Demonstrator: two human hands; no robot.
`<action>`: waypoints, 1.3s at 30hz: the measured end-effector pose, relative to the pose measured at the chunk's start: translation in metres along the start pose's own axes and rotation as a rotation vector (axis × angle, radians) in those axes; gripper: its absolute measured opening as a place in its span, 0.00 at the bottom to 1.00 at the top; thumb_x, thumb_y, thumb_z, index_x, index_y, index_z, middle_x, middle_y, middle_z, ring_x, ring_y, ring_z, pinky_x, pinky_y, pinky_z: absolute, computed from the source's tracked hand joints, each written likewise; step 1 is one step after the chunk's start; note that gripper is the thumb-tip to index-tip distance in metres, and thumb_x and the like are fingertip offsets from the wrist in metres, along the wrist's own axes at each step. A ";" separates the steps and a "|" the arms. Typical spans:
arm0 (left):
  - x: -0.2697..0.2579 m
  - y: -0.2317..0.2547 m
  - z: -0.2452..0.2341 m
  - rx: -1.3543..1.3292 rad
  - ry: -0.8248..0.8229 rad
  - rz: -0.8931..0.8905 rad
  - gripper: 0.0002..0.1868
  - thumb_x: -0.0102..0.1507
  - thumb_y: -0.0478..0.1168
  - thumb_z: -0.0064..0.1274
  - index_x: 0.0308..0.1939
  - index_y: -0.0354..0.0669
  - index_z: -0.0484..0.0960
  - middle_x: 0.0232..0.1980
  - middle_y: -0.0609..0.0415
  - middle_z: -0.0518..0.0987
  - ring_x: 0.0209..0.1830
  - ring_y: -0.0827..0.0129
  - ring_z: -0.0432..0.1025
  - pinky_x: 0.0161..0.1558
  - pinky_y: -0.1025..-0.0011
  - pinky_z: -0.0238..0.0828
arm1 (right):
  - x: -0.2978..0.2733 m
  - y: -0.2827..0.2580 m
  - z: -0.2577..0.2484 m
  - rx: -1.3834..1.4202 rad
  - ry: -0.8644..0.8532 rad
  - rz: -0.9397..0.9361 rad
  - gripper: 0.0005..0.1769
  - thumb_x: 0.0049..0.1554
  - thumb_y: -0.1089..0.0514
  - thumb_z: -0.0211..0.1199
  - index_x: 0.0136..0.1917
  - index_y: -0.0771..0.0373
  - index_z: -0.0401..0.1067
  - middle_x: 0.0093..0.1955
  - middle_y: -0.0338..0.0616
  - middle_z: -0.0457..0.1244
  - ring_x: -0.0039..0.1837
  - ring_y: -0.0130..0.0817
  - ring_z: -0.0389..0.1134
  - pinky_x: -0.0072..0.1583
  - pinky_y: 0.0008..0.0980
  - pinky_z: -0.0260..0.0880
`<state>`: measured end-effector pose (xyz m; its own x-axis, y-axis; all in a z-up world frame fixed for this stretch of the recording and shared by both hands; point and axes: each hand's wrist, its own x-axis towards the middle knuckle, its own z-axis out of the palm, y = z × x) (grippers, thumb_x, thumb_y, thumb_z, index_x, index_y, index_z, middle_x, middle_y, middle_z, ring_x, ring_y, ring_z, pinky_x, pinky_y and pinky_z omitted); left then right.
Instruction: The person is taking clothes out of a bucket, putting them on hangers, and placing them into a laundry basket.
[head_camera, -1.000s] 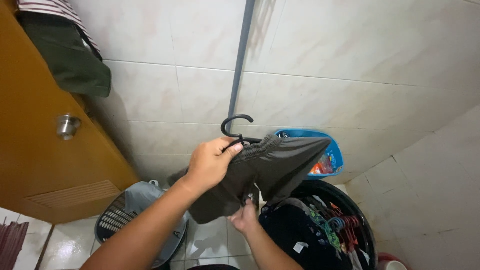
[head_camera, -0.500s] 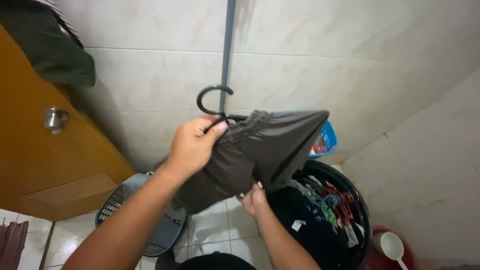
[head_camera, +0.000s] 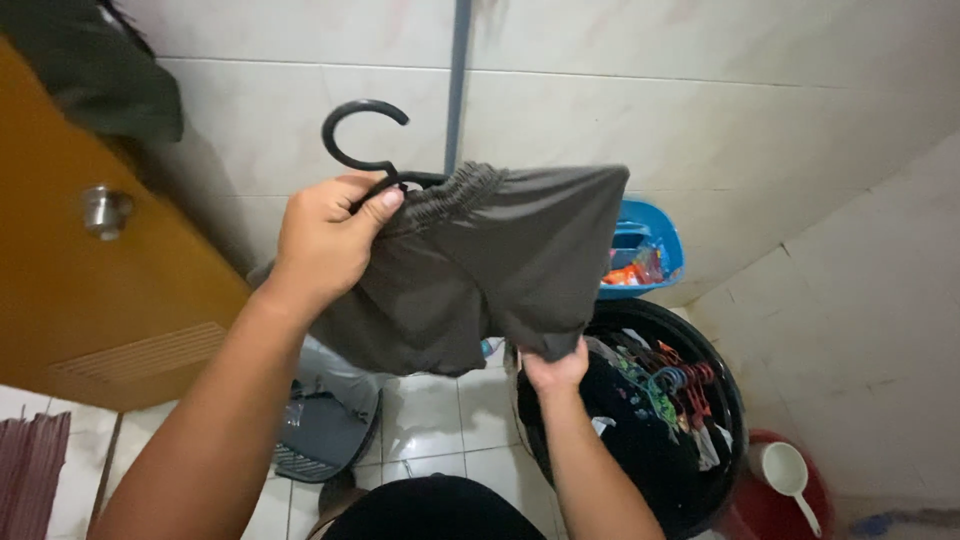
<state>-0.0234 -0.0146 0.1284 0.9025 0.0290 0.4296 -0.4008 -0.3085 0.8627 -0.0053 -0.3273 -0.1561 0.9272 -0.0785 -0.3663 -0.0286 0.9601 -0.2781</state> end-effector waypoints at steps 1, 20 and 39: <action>-0.001 0.000 -0.003 0.001 0.007 -0.007 0.12 0.69 0.40 0.56 0.49 0.34 0.85 0.42 0.55 0.85 0.41 0.80 0.74 0.45 0.76 0.72 | 0.018 -0.003 -0.010 -0.007 0.002 0.008 0.33 0.56 0.40 0.43 0.69 0.55 0.67 0.74 0.48 0.60 0.71 0.55 0.62 0.69 0.59 0.60; -0.076 -0.127 -0.106 0.613 -0.116 0.068 0.08 0.63 0.46 0.59 0.42 0.50 0.88 0.37 0.55 0.83 0.46 0.62 0.75 0.59 0.57 0.58 | -0.072 0.109 0.192 -1.949 -1.115 -0.694 0.21 0.57 0.57 0.65 0.62 0.65 0.73 0.56 0.54 0.69 0.60 0.53 0.69 0.61 0.45 0.66; -0.175 -0.361 -0.212 0.625 -0.282 -0.112 0.04 0.49 0.36 0.63 0.27 0.48 0.85 0.42 0.60 0.82 0.51 0.60 0.75 0.55 0.59 0.66 | -0.038 0.349 -0.034 -1.873 -0.924 -0.170 0.15 0.59 0.63 0.60 0.59 0.68 0.72 0.56 0.59 0.66 0.59 0.58 0.65 0.61 0.50 0.64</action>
<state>-0.0704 0.2930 -0.2018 0.9735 -0.1292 0.1885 -0.2132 -0.8101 0.5461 -0.0630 0.0020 -0.2693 0.8157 0.5775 0.0349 0.3507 -0.4455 -0.8238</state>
